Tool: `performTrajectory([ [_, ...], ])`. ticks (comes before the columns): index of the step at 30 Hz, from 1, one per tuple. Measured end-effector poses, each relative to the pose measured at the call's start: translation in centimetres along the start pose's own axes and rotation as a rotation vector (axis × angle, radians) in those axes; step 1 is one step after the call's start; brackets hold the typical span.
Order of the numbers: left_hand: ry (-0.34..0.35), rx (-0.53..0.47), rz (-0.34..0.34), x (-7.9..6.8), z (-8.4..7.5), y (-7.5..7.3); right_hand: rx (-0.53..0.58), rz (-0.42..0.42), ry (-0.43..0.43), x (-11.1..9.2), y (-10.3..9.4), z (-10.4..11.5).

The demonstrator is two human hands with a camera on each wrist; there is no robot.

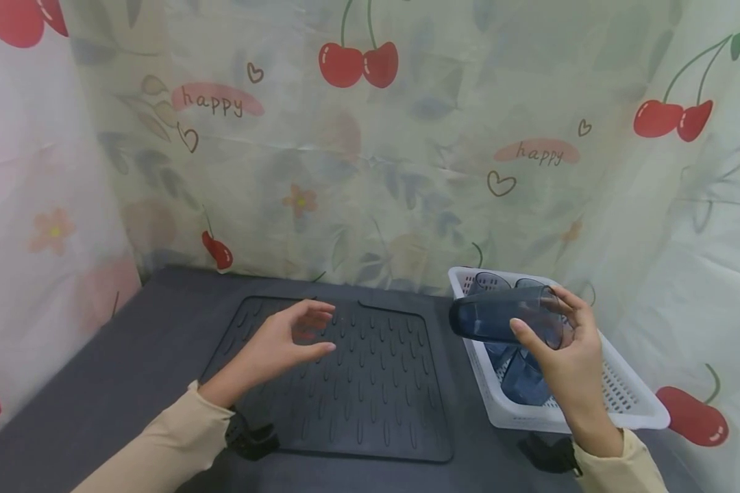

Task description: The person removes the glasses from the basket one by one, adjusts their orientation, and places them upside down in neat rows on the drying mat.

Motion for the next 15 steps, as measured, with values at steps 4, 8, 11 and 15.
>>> performTrajectory([
  [4,0.000,-0.020,0.009,0.1,0.0,0.1,0.006,0.026,0.002,-0.4,1.1,0.3],
  [8,0.005,-0.028,0.014,0.1,-0.2,0.2,-0.007,0.064,0.013,-0.7,2.1,0.4],
  [11,0.007,-0.030,0.012,0.1,-0.3,0.2,0.004,0.087,0.013,-1.0,2.9,0.5],
  [15,0.007,-0.036,0.011,0.1,-0.5,0.2,0.025,0.110,0.010,-1.4,3.8,0.5],
])
Point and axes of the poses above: each hand's wrist, its own x-axis towards the middle knuckle, its own y-axis out of the palm, z = x × y, the point moved 6 cm from there along x, towards the middle knuckle, and after that the axes turned 5 degrees about -x, right-handed, at the moved point
